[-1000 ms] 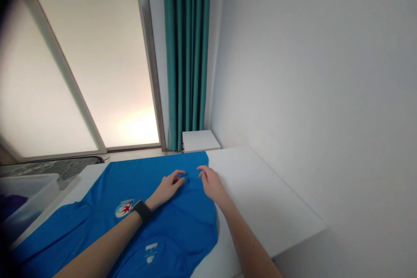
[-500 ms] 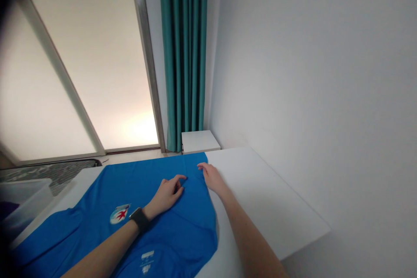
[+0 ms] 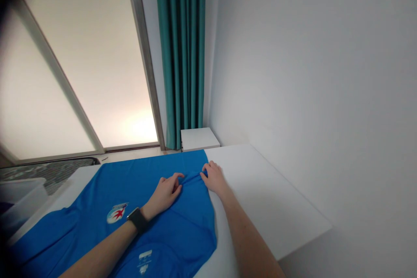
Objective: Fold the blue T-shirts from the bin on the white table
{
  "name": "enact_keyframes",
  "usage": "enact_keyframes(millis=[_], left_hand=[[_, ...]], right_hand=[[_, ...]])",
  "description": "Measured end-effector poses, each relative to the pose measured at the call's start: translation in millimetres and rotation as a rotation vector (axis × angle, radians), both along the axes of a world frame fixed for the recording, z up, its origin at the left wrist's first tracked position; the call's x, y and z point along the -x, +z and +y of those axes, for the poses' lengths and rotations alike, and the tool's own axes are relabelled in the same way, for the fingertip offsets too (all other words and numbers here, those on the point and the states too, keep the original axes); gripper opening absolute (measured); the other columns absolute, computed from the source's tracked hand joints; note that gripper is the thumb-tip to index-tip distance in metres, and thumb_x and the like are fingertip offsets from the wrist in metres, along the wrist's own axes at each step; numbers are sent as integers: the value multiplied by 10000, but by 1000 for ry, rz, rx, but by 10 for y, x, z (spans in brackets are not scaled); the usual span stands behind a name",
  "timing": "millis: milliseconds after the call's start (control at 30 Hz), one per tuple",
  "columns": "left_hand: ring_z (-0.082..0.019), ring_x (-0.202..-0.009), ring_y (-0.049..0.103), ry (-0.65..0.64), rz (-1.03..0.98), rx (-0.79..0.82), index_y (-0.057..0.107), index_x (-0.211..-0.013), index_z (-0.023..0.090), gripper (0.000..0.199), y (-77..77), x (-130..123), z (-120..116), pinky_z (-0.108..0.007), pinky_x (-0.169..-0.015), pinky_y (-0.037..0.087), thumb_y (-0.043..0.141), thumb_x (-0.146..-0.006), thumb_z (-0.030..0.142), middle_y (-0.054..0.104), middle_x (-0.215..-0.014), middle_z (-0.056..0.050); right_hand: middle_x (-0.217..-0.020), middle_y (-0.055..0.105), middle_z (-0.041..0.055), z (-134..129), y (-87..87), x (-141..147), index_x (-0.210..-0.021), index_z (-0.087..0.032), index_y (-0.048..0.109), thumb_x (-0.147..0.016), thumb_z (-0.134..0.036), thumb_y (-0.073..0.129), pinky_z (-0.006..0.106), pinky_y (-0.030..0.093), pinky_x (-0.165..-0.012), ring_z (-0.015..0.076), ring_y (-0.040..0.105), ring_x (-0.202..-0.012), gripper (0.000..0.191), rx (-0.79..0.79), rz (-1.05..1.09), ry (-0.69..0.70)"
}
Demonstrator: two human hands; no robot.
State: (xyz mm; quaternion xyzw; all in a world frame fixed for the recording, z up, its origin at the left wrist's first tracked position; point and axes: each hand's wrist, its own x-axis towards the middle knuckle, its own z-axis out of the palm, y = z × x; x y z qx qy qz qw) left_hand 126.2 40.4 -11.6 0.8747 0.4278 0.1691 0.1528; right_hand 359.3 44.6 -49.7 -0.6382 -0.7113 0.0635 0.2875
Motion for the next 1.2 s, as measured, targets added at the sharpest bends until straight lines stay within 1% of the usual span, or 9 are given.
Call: enact_keyframes(millis=[133,267,433,567,733,900,1000,1067,1200], left_hand=[[-203,-785,591,2,5,-1,531,-1170,230,287,23,-10,-20,-363,-808,350,396,-917,235,623,-797,-10],[-209,-790,603,24,-16,30,536,-1194,226,312,18,-2,5,-372,-815,375,434,-900,249,633,-800,-9],[-207,-864,620,32,-137,125,554,-1235,175,365,34,5,169,-334,-816,443,464,-888,246,655,-949,-65],[-220,-961,601,-22,-98,64,613,-1196,161,355,84,-103,355,-341,-881,452,434,-927,307,623,-1048,-103],[-267,-1064,529,-63,33,-41,644,-1145,203,346,98,-314,501,-420,-937,410,444,-939,396,607,-1120,-101],[-256,-1005,536,-69,23,-32,631,-872,209,135,59,-405,546,-400,-889,403,547,-867,314,625,-1001,-64],[-196,-858,582,-54,-38,27,581,-922,208,89,38,-416,569,-322,-799,428,529,-866,255,637,-882,-22],[-169,-790,597,-49,-46,41,554,-1013,211,144,19,-423,579,-293,-757,430,507,-877,223,642,-852,0],[-203,-890,601,-33,-10,13,561,-1075,224,213,-25,-448,573,-331,-816,411,518,-868,201,646,-872,-11]], right_hand=[[-1032,610,24,-7,10,44,-1013,-222,597,-905,-157,512,291,393,-854,155,576,-961,152,2,29,56],[-1127,605,64,-21,-5,103,-1120,-227,600,-918,-144,494,327,393,-881,193,575,-1041,242,18,-43,44],[-1065,611,64,-27,-7,156,-993,-217,616,-927,-140,478,323,396,-847,201,581,-1009,171,29,-94,12],[-1050,621,51,-35,8,175,-992,-218,570,-949,-143,431,313,386,-827,196,578,-1007,164,-2,-68,18],[-1046,631,39,-32,-12,160,-998,-220,555,-943,-138,438,308,378,-809,194,584,-1005,154,-21,-22,57],[-1082,638,43,-30,-18,164,-1068,-228,561,-929,-163,480,317,385,-832,190,589,-1001,173,-36,13,64],[-1115,625,61,-45,0,179,-1138,-228,553,-928,-187,496,338,384,-870,205,576,-1033,222,-27,-6,25],[-1120,614,72,-59,10,184,-1153,-230,558,-919,-191,509,348,382,-879,220,562,-1057,243,-17,-42,-7],[-1102,596,83,-76,5,161,-1124,-241,589,-901,-195,539,356,380,-863,241,542,-1063,233,-16,-97,-81]])
